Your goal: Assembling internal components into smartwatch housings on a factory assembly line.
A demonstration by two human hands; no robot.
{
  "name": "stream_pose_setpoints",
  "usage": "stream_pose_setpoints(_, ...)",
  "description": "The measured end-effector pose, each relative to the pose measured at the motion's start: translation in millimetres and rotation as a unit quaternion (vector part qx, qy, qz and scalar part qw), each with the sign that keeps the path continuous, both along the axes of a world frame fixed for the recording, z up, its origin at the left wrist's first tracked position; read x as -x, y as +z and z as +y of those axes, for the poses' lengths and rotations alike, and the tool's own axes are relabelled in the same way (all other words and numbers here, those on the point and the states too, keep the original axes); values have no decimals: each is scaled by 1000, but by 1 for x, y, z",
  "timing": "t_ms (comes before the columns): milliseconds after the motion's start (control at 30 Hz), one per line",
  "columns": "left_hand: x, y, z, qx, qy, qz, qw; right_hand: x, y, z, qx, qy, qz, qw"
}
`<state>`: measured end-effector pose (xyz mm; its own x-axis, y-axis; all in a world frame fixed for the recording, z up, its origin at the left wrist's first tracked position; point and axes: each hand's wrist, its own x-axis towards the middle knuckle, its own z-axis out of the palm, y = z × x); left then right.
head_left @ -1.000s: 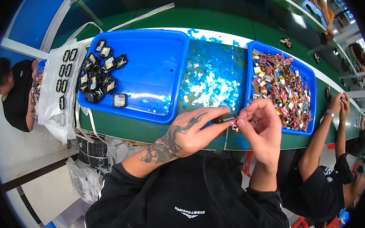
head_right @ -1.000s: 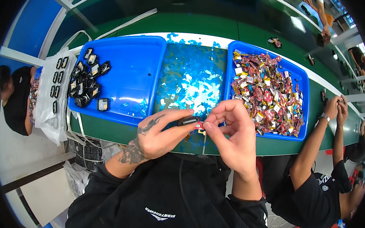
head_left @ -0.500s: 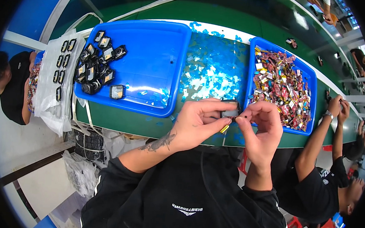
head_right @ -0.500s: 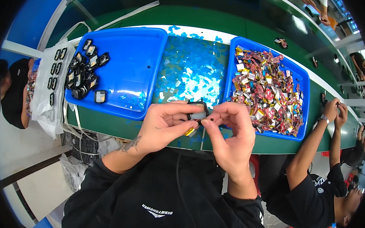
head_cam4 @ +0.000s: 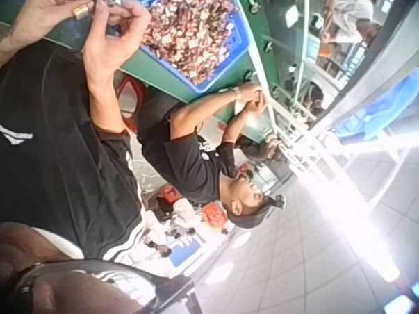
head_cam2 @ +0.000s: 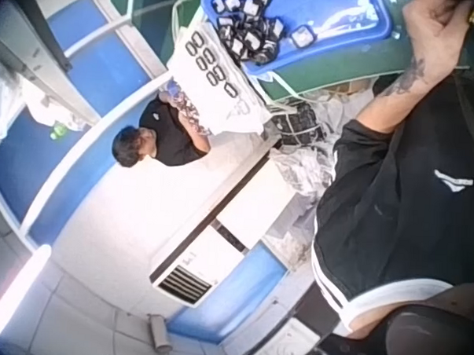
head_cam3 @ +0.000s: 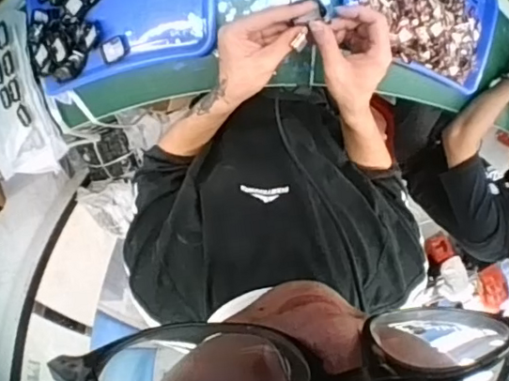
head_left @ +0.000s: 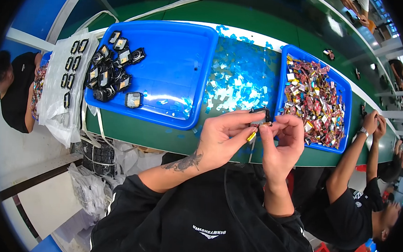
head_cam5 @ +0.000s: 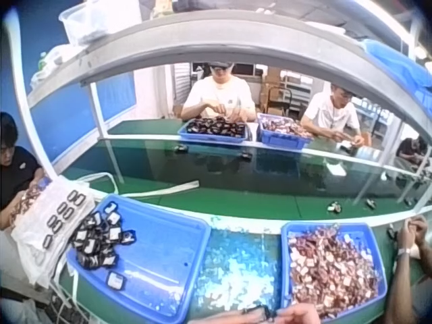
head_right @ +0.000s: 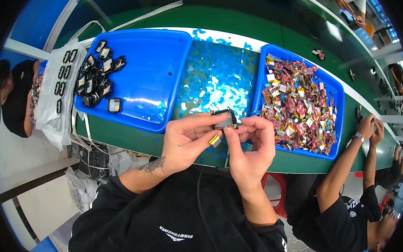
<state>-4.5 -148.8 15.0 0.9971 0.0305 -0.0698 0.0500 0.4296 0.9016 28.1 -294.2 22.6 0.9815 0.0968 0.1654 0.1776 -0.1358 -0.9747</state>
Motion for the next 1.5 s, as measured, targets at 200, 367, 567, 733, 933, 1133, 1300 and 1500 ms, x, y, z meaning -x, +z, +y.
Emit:
stream_pose_setpoints(200, 3, -2, -1, 15, -5, 37, 999, 0, 10, -3, -94, 34, 96, 990)
stream_pose_setpoints(367, 6, -5, -3, -4, 30, -14, 999, -4, 12, -4, -57, 67, 100, 991)
stream_pose_setpoints(567, 6, -7, 9, -90, 40, -60, 993, -5, 11, 10, 22, 76, 67, 995)
stream_pose_setpoints(733, 3, 19, 27, -119, 38, -30, 992, -32, 34, 12, 75, 151, 97, 981)
stream_pose_setpoints(933, -8, 20, 168, -719, 213, 6, 661, -218, 38, 10, 247, 200, -7, 948)
stream_pose_setpoints(1133, 3, -18, 253, -811, 180, 134, 540, -317, -22, 27, 345, 11, 52, 937)
stream_pose_setpoints(1300, 2, -15, 235, -812, 225, 126, 523, -328, -43, 20, 421, 39, 8, 906)
stream_pose_setpoints(1500, -32, -11, 188, -774, 165, 99, 604, -312, -20, -57, 336, 85, -21, 938)
